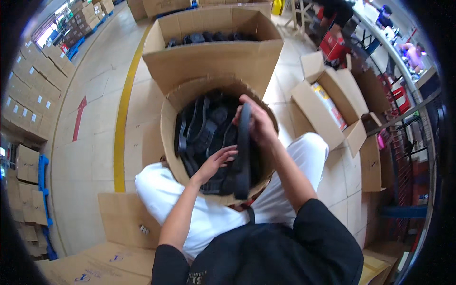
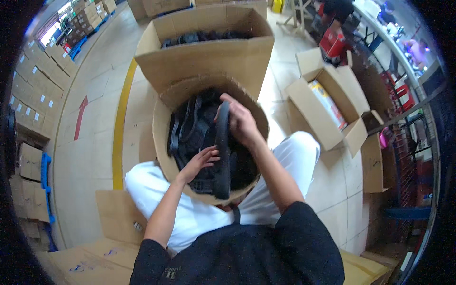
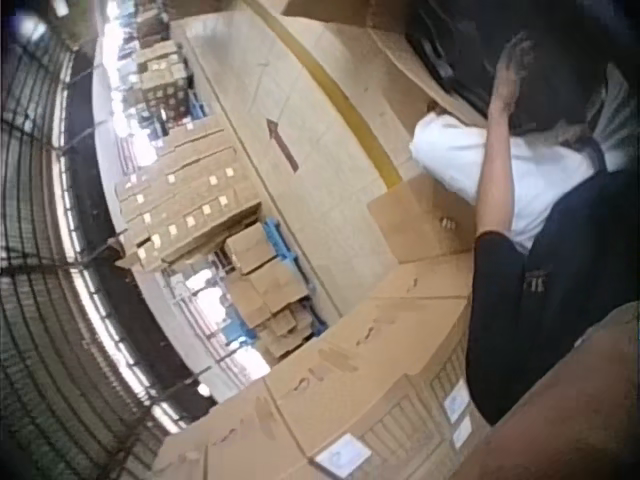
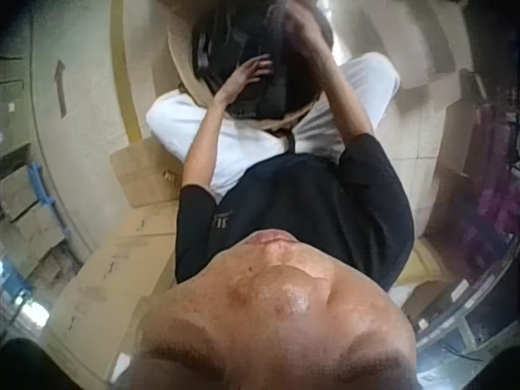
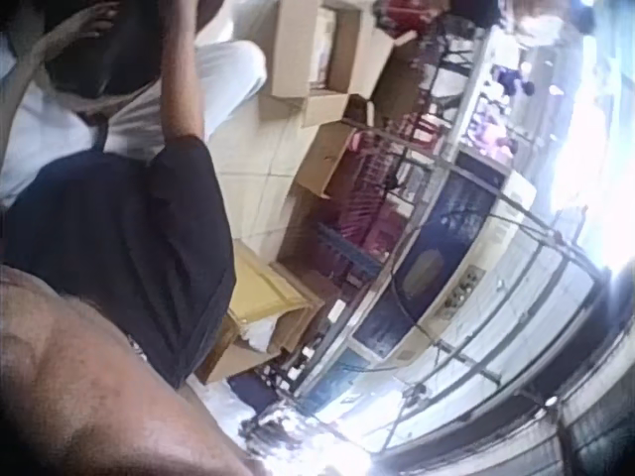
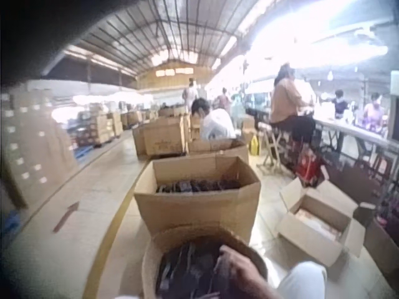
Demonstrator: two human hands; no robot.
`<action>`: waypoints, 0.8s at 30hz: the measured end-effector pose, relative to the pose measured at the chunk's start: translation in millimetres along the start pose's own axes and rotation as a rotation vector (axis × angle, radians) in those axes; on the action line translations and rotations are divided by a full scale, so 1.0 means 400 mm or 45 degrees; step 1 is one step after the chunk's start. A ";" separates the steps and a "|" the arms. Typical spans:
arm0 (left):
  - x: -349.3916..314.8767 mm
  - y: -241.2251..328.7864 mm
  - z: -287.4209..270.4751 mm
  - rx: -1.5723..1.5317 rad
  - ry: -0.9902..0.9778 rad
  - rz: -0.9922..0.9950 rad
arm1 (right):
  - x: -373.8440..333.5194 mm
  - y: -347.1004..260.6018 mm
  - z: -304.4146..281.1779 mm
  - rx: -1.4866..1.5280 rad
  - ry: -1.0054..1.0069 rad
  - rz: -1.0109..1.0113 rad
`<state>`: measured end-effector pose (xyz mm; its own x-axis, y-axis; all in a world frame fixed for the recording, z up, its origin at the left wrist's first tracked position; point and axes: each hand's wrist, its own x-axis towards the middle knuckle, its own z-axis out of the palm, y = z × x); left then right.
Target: The person sits on the floor in a warehouse and repeatedly picks up black plastic slides from a large cardboard box. They inspect each slide by turning it over and examining the sole and upper, then place it into a second cardboard box. The process is repeated for multiple units throughout the clip.
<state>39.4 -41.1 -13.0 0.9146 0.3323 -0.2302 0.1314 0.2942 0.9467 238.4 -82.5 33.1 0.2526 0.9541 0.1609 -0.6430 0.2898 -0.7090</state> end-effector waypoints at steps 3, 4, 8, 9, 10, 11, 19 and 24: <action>-0.015 -0.007 0.022 -0.156 -0.199 -0.161 | 0.008 0.019 -0.032 0.395 0.260 0.045; -0.015 0.007 0.030 -0.196 -0.238 -0.188 | 0.016 0.017 -0.048 0.443 0.342 0.040; -0.033 0.045 0.034 -0.204 -0.275 -0.031 | 0.011 0.043 -0.090 0.424 0.488 0.002; -0.032 0.045 0.032 -0.159 -0.284 0.013 | 0.014 0.054 -0.101 0.423 0.469 0.011; -0.030 0.042 0.032 -0.116 -0.292 0.057 | 0.014 0.061 -0.112 0.396 0.485 0.013; -0.026 0.037 0.033 -0.098 -0.303 0.085 | 0.012 0.070 -0.122 0.368 0.501 0.016; -0.022 0.035 0.026 -0.140 -0.280 0.091 | 0.019 0.100 -0.154 0.330 0.582 0.079; -0.037 0.044 0.038 -0.155 -0.212 0.082 | 0.017 0.123 -0.160 0.331 0.724 0.253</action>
<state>33.9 -54.5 10.5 0.9715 0.2042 -0.1204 0.0329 0.3865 0.9217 254.6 -66.7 -44.5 0.4079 0.8232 -0.3950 -0.8526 0.1886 -0.4874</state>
